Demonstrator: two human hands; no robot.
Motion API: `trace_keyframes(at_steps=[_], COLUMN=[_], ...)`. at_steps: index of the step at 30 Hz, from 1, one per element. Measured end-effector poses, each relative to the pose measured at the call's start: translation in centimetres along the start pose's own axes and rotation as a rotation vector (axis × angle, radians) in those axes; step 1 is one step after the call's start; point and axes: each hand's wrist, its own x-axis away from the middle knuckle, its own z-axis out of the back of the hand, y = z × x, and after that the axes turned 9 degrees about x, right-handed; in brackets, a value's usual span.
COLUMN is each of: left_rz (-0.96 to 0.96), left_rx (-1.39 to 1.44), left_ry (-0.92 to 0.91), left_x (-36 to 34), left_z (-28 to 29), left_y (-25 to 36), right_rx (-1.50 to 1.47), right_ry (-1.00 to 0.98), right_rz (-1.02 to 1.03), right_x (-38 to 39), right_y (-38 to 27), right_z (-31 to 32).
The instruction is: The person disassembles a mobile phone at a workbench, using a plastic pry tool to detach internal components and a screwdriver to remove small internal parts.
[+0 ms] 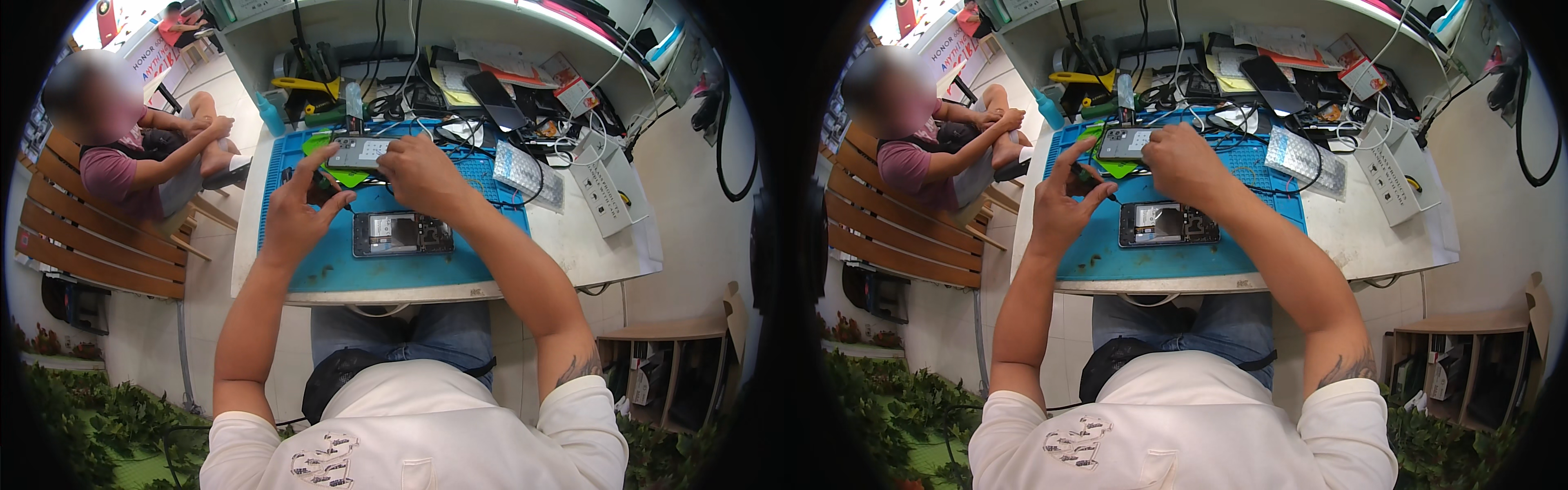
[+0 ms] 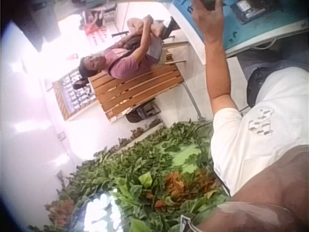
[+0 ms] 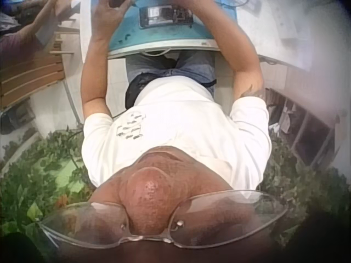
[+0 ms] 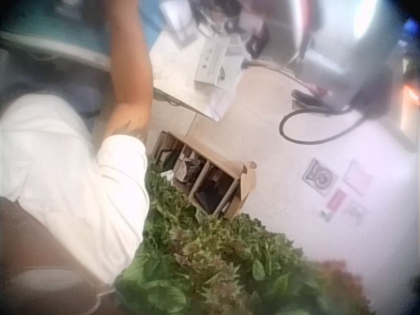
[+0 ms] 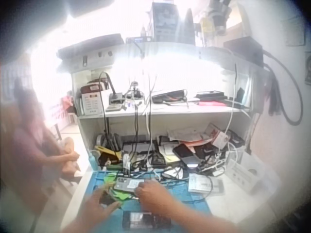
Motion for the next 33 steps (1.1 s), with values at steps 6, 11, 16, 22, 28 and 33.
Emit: trace_keyframes(at_steps=[6, 11, 16, 22, 28, 33], left_rz=[-0.106, 0.119, -0.092, 0.076, 0.052, -0.007], left_rx=[0.100, -0.064, 0.181, 0.073, -0.053, -0.029], left_ry=[-0.264, -0.177, -0.206, -0.243, -0.236, -0.276], left_x=[-1.2, -1.5, -1.9, -2.3, -2.5, -2.3], left_z=[0.6, 0.4, 0.1, 0.8, 0.9, 1.1], left_y=[1.7, 1.8, 0.8, 2.2, 2.9, 1.8], right_rx=[-0.121, -0.157, -0.160, -0.159, -0.156, -0.163], right_ry=[-0.333, -0.423, -0.421, -0.441, -0.415, -0.427], right_rz=[0.081, 0.052, 0.025, 0.029, 0.011, 0.031], right_x=[2.7, 3.1, 3.4, 3.4, 3.6, 3.5], right_y=[-3.2, -3.7, -3.9, -3.9, -3.9, -3.9], right_z=[3.6, 3.9, 3.8, 3.9, 3.7, 3.7])
